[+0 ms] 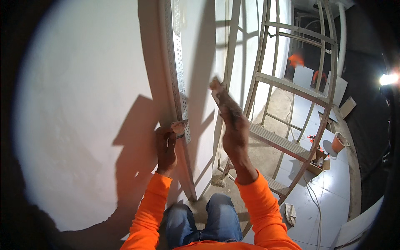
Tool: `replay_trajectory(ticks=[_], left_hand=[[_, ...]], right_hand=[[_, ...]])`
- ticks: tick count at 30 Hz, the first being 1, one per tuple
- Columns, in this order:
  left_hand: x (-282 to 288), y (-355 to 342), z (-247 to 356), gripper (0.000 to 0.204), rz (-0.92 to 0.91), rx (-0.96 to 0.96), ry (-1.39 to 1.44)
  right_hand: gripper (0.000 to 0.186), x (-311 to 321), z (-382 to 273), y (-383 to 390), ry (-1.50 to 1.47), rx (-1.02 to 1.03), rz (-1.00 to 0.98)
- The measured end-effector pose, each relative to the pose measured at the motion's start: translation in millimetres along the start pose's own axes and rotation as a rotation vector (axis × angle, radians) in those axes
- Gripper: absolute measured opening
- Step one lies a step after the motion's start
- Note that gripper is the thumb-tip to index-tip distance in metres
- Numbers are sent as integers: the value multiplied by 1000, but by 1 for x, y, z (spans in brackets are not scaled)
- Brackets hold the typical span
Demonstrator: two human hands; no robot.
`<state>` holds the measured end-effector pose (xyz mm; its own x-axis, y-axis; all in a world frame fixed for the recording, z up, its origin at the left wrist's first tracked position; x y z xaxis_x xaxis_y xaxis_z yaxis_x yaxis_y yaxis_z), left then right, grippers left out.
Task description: The person applies joint compound over a metal corner bead on a wall using a taping knife and hawk. They repeatedly scoop compound from the hawk and spread it along the corner, smoothing the surface.
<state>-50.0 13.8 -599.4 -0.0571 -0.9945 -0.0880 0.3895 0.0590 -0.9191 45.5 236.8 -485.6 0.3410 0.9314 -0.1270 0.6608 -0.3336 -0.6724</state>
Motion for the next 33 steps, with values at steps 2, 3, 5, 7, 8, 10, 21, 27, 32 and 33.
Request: replay_trajectory(ticks=[2,3,5,7,8,10,21,27,32,33], left_hand=[[0,3,-10,17,-38,84,177],[0,5,-18,19,-33,154,208],[5,8,-29,21,10,223,308],[8,11,-35,23,19,272,357],[9,10,-37,24,-5,272,354],[10,7,-35,25,-63,245,329],[-3,-3,-10,27,-221,184,274],[-6,-13,-2,27,-269,52,342],[-4,-12,5,22,-227,78,230],[-4,-10,2,20,-209,129,282]], right_hand=[[43,-13,8,-13,450,111,8],[48,-22,9,-16,521,200,14],[54,-42,6,-15,602,386,-1],[56,-56,4,-7,691,444,-64],[57,-62,4,-3,702,400,-120],[59,-60,-2,8,681,356,-238],[63,-66,-16,-9,707,508,-208],[63,-49,-32,-40,650,529,-129],[63,-70,-27,-42,741,622,-142],[63,-70,-26,-33,747,636,-201]])
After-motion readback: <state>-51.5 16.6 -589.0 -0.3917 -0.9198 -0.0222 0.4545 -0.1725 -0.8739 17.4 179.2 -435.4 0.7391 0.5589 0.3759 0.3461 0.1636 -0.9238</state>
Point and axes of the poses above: each hand's wrist, its own y-axis away from the middle knuckle, its own x-axis out of the back of the hand, z = x × y, the point moved 8 cm from there along -y, towards the middle knuckle, and after that the axes turned 12 degrees about -x, right-handed, at the moved point
